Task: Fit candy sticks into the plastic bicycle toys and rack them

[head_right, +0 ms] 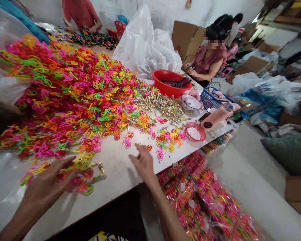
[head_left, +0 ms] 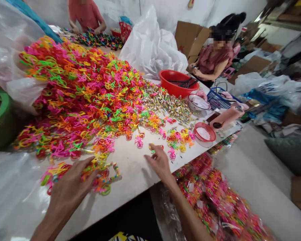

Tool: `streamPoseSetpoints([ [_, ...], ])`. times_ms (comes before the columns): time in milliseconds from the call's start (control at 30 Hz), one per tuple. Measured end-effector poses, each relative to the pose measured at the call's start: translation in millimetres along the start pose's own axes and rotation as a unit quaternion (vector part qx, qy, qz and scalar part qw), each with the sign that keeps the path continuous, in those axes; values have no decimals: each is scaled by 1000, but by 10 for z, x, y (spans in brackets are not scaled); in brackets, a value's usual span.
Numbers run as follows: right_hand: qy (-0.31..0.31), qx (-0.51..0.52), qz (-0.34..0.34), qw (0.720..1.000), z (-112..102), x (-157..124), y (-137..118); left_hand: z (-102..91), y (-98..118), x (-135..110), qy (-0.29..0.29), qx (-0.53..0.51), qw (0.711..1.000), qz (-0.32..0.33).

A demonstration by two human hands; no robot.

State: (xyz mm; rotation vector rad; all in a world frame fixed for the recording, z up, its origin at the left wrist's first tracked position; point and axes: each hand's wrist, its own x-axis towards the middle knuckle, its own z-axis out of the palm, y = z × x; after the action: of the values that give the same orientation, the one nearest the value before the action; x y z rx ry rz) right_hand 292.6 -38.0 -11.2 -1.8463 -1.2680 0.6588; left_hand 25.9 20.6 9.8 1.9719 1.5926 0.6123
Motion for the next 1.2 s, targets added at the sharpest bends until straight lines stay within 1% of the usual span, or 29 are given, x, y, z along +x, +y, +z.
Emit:
streamPoseSetpoints([
  [33,46,-82,5,996,-103,58,85,14,39,44,37,80,995,50],
  [67,66,-148,10,987,-183,107,162,79,121,92,57,136,984,96],
  [100,71,-198,14,978,-233,146,225,196,242,142,63,171,975,131],
  [133,60,-229,14,972,-252,175,271,358,390,194,57,179,968,166],
  [200,29,-250,3,968,-226,214,313,758,707,300,-29,154,956,249],
  [233,11,-249,-6,969,-200,236,312,957,845,350,-75,138,947,280],
  [267,-7,-245,-15,969,-179,270,299,1130,953,394,-104,124,942,294],
  [300,-24,-241,-23,970,-166,323,276,1263,1025,427,-108,125,942,294],
  [333,-34,-239,-28,970,-161,400,241,1347,1060,446,-112,129,940,294],
  [367,-36,-240,-33,970,-159,501,197,1383,1063,451,-109,133,941,291],
  [433,-18,-252,-41,967,-135,769,80,1331,1001,425,-93,109,952,272],
  [467,-4,-267,-45,963,-101,923,13,1264,952,402,-83,71,961,253],
  [500,2,-284,-49,957,-50,1079,-56,1186,900,378,-75,14,972,223],
  [533,4,-303,-51,952,15,1228,-123,1104,850,356,-70,-57,980,179],
  [567,2,-316,-49,947,87,1360,-182,1027,804,336,-71,-138,980,123],
  [600,-2,-323,-47,945,158,1468,-231,956,761,320,-78,-222,970,60],
  [633,-6,-323,-46,945,219,1546,-266,893,723,305,-93,-305,948,-9],
  [667,-10,-319,-45,947,265,1588,-284,839,688,294,-110,-384,914,-77],
  [700,-12,-312,-46,949,289,1594,-285,793,658,284,-125,-453,872,-136],
  [767,-13,-305,-47,951,273,1500,-244,726,607,276,-140,-554,792,-215],
  [800,-12,-295,-48,954,238,1406,-210,706,588,278,-137,-585,764,-235],
  [833,-13,-266,-48,963,192,1288,-174,697,574,283,-129,-607,744,-247],
  [867,-21,-210,-43,977,142,1151,-141,697,566,292,-120,-624,730,-253],
  [933,-64,-32,-15,997,46,850,-102,720,569,311,-113,-644,711,-257],
  [967,-95,68,7,993,8,702,-99,736,580,318,-114,-651,705,-257],
  [1000,-127,155,29,979,-20,565,-105,751,595,320,-120,-657,699,-256],
  [1067,-173,261,61,948,-45,346,-132,768,631,307,-136,-667,687,-252],
  [1133,-195,322,81,923,-33,213,-158,762,659,274,-159,-673,680,-243],
  [1200,-211,367,98,901,5,153,-171,740,667,231,-179,-672,679,-233],
])
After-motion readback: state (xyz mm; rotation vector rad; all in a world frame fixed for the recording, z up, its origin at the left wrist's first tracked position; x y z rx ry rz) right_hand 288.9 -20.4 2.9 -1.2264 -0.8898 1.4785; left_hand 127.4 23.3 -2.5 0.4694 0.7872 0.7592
